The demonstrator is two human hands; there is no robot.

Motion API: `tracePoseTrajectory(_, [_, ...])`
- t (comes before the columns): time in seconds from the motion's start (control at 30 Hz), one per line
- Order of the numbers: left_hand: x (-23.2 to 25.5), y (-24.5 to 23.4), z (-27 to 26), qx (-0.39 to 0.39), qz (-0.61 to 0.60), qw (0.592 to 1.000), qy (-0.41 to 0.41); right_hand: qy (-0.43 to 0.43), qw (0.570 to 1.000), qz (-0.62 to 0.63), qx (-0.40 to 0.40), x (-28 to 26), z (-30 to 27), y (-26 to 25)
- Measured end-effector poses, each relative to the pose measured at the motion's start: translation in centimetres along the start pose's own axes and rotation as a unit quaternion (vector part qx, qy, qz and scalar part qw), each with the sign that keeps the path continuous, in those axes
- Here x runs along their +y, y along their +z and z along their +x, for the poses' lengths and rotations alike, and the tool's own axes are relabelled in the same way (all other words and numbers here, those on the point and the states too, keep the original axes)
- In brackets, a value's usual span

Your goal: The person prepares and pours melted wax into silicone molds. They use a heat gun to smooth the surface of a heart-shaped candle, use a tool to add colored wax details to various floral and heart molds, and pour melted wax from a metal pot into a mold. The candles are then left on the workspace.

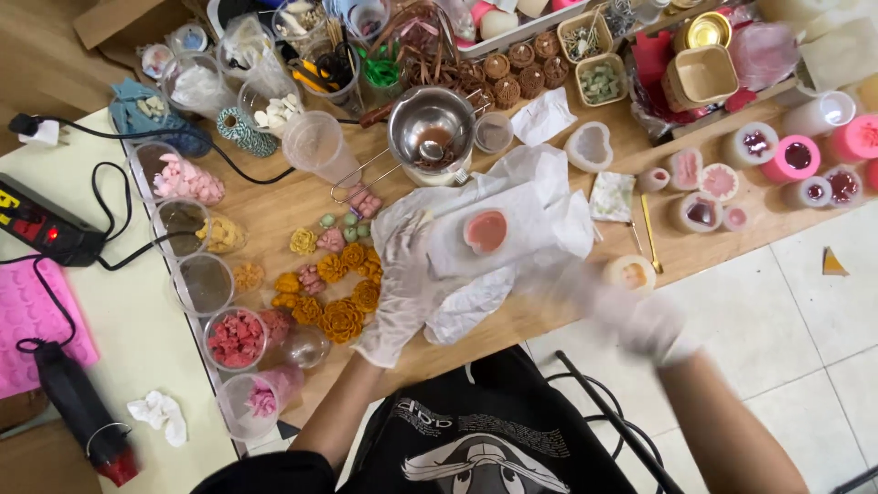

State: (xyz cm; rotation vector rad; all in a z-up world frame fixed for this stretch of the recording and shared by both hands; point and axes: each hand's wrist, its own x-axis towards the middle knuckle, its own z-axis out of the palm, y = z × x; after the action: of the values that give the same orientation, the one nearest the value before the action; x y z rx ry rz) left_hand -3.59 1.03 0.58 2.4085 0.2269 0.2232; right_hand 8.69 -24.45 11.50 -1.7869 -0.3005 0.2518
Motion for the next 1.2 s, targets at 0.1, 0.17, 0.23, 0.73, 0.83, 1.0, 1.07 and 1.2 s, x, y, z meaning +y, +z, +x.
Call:
tracePoseTrajectory(0.1, [-0.8,-0.1,-1.1,0.016,0.009,1.000,0.009,0.002,1.000,-0.026,-0.008,-0.4,-0.2,-0.5])
tracePoseTrajectory(0.17, [-1.6,-0.1,-1.2,0.021,0.014,1.000,0.004,-0.002,0.999,-0.034,-0.009,-0.8,0.5,-0.2])
tracePoseTrajectory(0.23, [-1.3,0.9,-1.6,0.032,0.014,0.999,-0.018,-0.010,0.999,-0.043,-0.008,-1.0,1.5,-0.5])
tracePoseTrajectory(0.73, [0.4,-1.3,-1.6,0.046,-0.048,0.998,0.022,0.033,0.996,-0.081,0.019,0.1,-0.7,-2.0])
tracePoseTrajectory(0.83, [0.3,-0.6,-0.7,0.042,-0.004,0.998,0.040,0.021,0.995,-0.091,0.036,0.6,1.0,-2.6])
tracePoseTrajectory(1.0, [0.5,0.3,-1.1,-0.028,-0.122,0.992,-0.033,0.047,0.992,-0.110,0.047,1.9,-0.8,-2.6])
tracePoseTrajectory(1.07, [1.1,0.0,-0.2,-0.037,-0.145,0.989,-0.014,0.045,0.991,-0.114,0.052,2.1,-0.4,-2.6])
tracePoseTrajectory(1.2, [2.0,-1.2,1.1,-0.026,-0.058,0.995,0.076,0.048,0.990,-0.118,0.064,2.5,-0.9,-2.2])
